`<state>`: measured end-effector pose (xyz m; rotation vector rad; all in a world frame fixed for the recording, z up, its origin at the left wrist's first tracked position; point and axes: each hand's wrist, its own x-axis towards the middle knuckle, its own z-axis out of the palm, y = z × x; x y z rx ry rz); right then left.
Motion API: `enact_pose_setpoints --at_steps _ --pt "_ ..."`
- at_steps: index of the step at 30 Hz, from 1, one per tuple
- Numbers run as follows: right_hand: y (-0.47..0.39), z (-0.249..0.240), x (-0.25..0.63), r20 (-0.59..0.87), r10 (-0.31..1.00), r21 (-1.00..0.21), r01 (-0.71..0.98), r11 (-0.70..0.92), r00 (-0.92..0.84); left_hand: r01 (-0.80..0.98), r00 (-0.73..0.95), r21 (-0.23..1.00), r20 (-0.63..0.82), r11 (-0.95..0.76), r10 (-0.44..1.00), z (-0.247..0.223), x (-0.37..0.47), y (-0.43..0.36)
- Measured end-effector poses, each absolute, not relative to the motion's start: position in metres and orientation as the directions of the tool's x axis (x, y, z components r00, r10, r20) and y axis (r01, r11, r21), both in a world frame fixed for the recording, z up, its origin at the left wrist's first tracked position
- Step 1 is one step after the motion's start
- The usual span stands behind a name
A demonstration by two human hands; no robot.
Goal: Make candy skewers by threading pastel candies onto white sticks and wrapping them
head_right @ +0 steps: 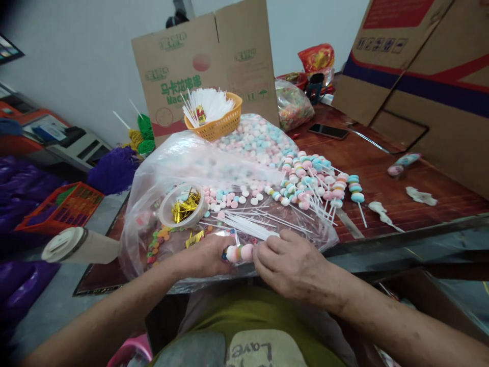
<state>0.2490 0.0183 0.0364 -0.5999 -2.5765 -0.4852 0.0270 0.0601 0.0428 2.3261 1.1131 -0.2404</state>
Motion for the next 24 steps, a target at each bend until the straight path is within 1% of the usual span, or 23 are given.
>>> enact_pose_setpoints --at_steps 3,5,8,10,12,13,15,16,18,21,24 --pt "0.019 0.038 0.247 0.437 0.331 0.190 0.446 0.874 -0.836 0.701 0.711 0.471 -0.410 -0.536 0.571 0.050 0.030 0.063" --pt "0.019 0.032 0.243 0.398 0.363 0.122 0.441 0.889 -0.842 0.686 0.727 0.490 -0.422 -0.538 0.542 0.049 0.035 0.064" --pt "0.022 0.017 0.237 0.368 0.455 -0.006 0.488 0.873 -0.811 0.679 0.732 0.537 -0.438 -0.502 0.522 0.040 0.043 0.067" --pt "0.026 0.006 0.238 0.352 0.525 -0.142 0.510 0.848 -0.775 0.652 0.747 0.627 -0.435 -0.427 0.503 0.035 0.041 0.071" --pt "0.032 -0.002 0.242 0.316 0.604 -0.327 0.514 0.793 -0.732 0.618 0.750 0.718 -0.417 -0.319 0.514 0.036 0.031 0.076" --pt "0.036 -0.004 0.245 0.292 0.648 -0.421 0.513 0.748 -0.704 0.614 0.734 0.741 -0.411 -0.272 0.541 0.039 0.023 0.079" --pt "0.042 -0.006 0.251 0.246 0.727 -0.584 0.500 0.639 -0.642 0.652 0.667 0.728 -0.418 -0.212 0.617 0.048 0.003 0.083" --pt "0.044 -0.006 0.253 0.226 0.756 -0.645 0.488 0.588 -0.614 0.685 0.632 0.698 -0.430 -0.206 0.645 0.052 -0.007 0.083" --pt "0.047 -0.004 0.256 0.181 0.786 -0.732 0.453 0.509 -0.591 0.719 0.599 0.669 -0.460 -0.188 0.655 0.059 -0.024 0.081" --pt "0.049 -0.001 0.257 0.115 0.796 -0.799 0.421 0.430 -0.595 0.717 0.604 0.677 -0.486 -0.165 0.631 0.061 -0.036 0.075" --pt "0.050 -0.001 0.258 0.072 0.799 -0.828 0.411 0.382 -0.597 0.718 0.617 0.663 -0.467 -0.211 0.633 0.059 -0.038 0.071"
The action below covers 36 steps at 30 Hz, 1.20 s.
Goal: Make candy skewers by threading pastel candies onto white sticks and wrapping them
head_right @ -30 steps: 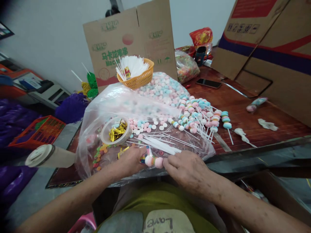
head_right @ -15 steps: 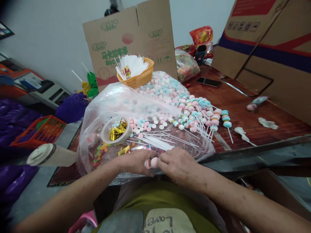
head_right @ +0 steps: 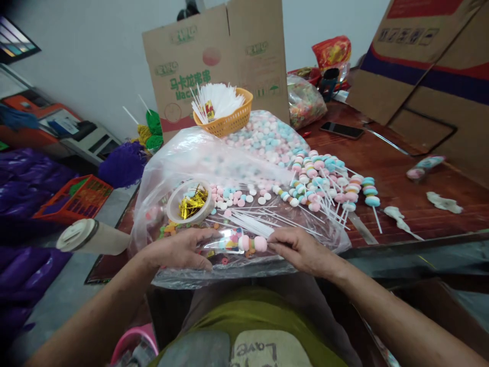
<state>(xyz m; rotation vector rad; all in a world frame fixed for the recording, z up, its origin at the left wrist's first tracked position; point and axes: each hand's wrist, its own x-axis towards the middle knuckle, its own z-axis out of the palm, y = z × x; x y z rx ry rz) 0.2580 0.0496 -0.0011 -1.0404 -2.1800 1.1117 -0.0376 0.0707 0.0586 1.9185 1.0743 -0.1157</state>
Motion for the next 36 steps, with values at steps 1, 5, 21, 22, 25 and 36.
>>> enact_pose_setpoints --at_steps 1,5,21,22,25,36 --pt "0.050 -0.002 0.259 0.056 0.804 -0.838 0.410 0.361 -0.592 0.722 0.618 0.652 -0.459 -0.230 0.638 0.058 -0.038 0.071" --pt "0.051 -0.006 0.266 -0.026 0.828 -0.885 0.398 0.241 -0.560 0.758 0.592 0.593 -0.450 -0.272 0.669 0.060 -0.040 0.072" --pt "0.042 0.021 0.264 0.344 0.708 -0.470 0.539 0.698 -0.617 0.820 0.555 0.379 -0.345 -0.429 0.757 0.073 -0.016 0.065" --pt "0.042 0.021 0.264 0.377 0.699 -0.442 0.545 0.713 -0.608 0.816 0.560 0.387 -0.347 -0.429 0.752 0.072 -0.017 0.065" --pt "0.040 0.023 0.262 0.426 0.648 -0.307 0.573 0.760 -0.632 0.776 0.609 0.444 -0.341 -0.448 0.716 0.073 -0.018 0.065" --pt "0.030 0.020 0.264 0.514 0.576 -0.137 0.602 0.787 -0.636 0.821 0.567 0.206 -0.195 -0.532 0.800 0.059 -0.003 0.059"
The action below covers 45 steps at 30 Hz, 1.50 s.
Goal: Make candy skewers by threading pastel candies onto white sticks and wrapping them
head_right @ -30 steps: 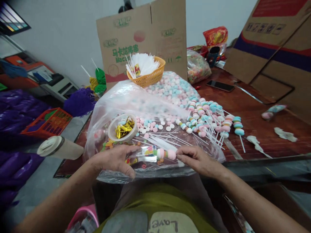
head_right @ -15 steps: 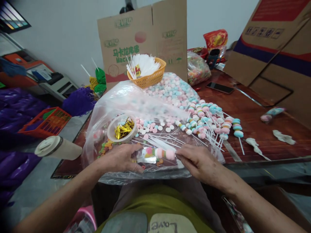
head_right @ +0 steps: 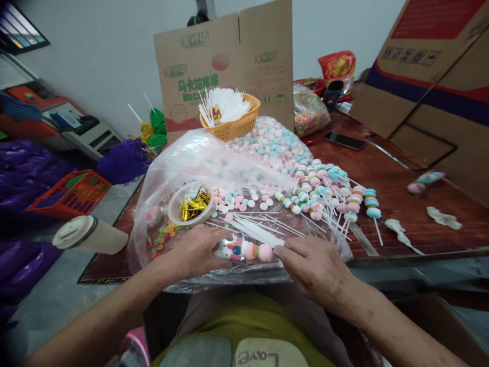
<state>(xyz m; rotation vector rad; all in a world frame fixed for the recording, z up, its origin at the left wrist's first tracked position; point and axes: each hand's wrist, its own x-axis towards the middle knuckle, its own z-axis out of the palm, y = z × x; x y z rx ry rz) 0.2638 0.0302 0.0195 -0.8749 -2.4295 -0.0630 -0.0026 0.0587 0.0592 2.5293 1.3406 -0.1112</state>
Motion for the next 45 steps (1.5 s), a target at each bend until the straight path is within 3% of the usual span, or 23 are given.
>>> enact_pose_setpoints --at_steps 6,11,15,30,34,37,40,45 --pt "0.024 -0.002 0.259 0.475 0.746 -0.498 0.556 0.665 -0.467 0.824 0.468 0.469 -0.243 -0.319 0.850 0.071 -0.007 0.055" --pt "0.021 -0.009 0.256 0.443 0.801 -0.595 0.537 0.598 -0.402 0.666 0.514 0.709 -0.211 -0.232 0.832 0.075 -0.016 0.054" --pt "0.021 -0.010 0.260 0.433 0.792 -0.591 0.528 0.611 -0.431 0.595 0.533 0.778 -0.193 -0.202 0.824 0.073 -0.017 0.054" --pt "0.029 0.002 0.263 0.475 0.665 -0.369 0.556 0.745 -0.576 0.678 0.616 0.627 -0.202 -0.383 0.762 0.066 -0.003 0.058" --pt "0.036 0.016 0.260 0.440 0.597 -0.246 0.550 0.798 -0.671 0.586 0.688 0.734 -0.226 -0.344 0.690 0.061 0.002 0.065" --pt "0.043 0.026 0.254 0.392 0.529 -0.177 0.502 0.847 -0.753 0.505 0.738 0.854 -0.349 -0.129 0.577 0.055 0.010 0.069" --pt "0.052 0.023 0.250 0.331 0.492 -0.242 0.432 0.869 -0.805 0.531 0.738 0.845 -0.495 0.058 0.458 0.048 0.020 0.075" --pt "0.061 0.006 0.263 0.383 0.545 -0.397 0.399 0.826 -0.746 0.526 0.747 0.850 -0.475 0.023 0.464 0.051 0.011 0.095"
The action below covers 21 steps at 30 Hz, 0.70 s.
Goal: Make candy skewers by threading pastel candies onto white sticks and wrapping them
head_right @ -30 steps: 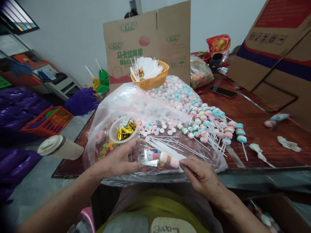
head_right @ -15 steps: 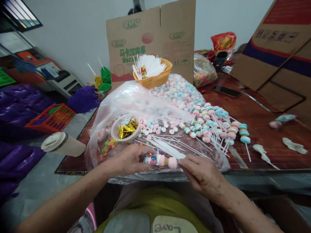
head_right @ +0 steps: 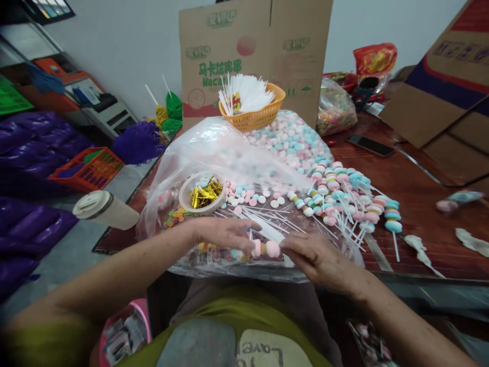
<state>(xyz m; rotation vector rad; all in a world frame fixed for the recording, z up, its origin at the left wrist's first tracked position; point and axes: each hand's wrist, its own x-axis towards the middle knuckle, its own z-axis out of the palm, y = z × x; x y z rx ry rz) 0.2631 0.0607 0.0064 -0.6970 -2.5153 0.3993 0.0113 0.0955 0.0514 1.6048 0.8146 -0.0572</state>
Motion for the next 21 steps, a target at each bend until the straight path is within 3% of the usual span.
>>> enact_pose_setpoints --at_steps 2,4,7,9,12,15,21 --pt "0.061 0.003 0.268 0.397 0.579 -0.425 0.417 0.803 -0.712 0.510 0.773 0.860 -0.442 -0.030 0.454 0.055 0.001 0.102" --pt "0.061 0.002 0.271 0.395 0.597 -0.444 0.424 0.790 -0.698 0.511 0.804 0.859 -0.485 0.019 0.344 0.056 -0.006 0.103" --pt "0.062 0.002 0.270 0.407 0.586 -0.439 0.412 0.798 -0.701 0.485 0.837 0.834 -0.530 0.264 0.136 0.048 -0.006 0.098" --pt "0.063 0.002 0.270 0.419 0.556 -0.402 0.403 0.822 -0.718 0.406 0.874 0.814 -0.478 0.414 0.082 0.036 -0.001 0.095" --pt "0.064 0.005 0.270 0.431 0.514 -0.319 0.407 0.856 -0.742 0.301 0.915 0.781 -0.399 0.548 0.066 0.021 0.006 0.090" --pt "0.063 0.015 0.267 0.428 0.480 -0.243 0.414 0.877 -0.766 0.315 0.904 0.749 -0.424 0.583 0.057 0.018 0.012 0.083" --pt "0.061 0.014 0.272 0.412 0.466 -0.176 0.433 0.884 -0.783 0.429 0.799 0.768 -0.568 0.477 0.196 0.023 0.013 0.080"
